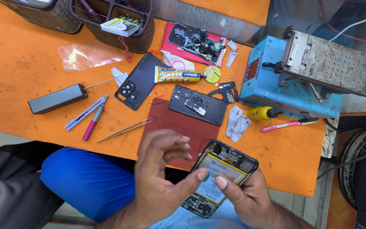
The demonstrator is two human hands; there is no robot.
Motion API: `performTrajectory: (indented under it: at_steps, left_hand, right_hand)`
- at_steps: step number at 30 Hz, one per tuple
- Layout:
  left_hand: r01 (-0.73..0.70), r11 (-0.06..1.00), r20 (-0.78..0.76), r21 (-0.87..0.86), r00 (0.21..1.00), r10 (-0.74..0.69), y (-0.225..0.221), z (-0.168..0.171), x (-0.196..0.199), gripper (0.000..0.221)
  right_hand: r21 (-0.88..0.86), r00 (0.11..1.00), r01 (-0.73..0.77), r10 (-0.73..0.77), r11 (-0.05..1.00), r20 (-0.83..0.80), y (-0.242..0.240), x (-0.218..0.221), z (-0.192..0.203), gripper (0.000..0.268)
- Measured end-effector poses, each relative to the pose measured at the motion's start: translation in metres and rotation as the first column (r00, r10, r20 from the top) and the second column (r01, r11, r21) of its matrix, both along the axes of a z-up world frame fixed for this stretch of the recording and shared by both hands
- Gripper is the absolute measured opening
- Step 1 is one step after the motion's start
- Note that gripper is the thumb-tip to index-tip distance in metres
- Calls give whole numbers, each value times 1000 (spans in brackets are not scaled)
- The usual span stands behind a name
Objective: The person applies adhesive from a tube to the internal frame of a mobile phone, places a battery and internal components into the frame, and then secures the phone assembly with rubber bands before wiping the surface with a cloth.
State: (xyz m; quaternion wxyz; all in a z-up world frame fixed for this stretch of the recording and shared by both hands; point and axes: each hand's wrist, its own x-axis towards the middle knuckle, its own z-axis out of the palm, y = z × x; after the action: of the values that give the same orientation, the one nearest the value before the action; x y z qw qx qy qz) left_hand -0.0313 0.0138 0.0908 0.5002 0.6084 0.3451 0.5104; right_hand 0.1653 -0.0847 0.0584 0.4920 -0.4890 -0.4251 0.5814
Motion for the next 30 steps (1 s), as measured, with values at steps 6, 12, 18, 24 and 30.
performTrajectory:
  at_steps: [6, 12, 18, 24, 30]
  left_hand:
    - [316, 848, -90, -424, 918, -387, -6, -17, -7, 27]
    - [276, 950, -246, -149, 920, -306, -13, -14, -4, 23]
    - [260, 963, -337, 72, 915, -222, -17, -14, 4, 25]
    - [236, 965, -331, 118, 925, -186, -19, -16, 5, 24]
    - [246, 961, -321, 125, 927, -196, -18, -15, 5, 22]
  right_hand:
    - [-70, 997, -20, 15, 997, -71, -4, 8, -16, 32]
    - [96, 978, 180, -168, 979, -122, 17, 21, 2, 37]
    - [133, 994, 81, -90, 988, 60, 25, 23, 17, 24]
    - [110, 993, 99, -104, 989, 48, 25, 21, 14, 20]
    - [128, 993, 109, -114, 986, 36, 24, 20, 10, 18]
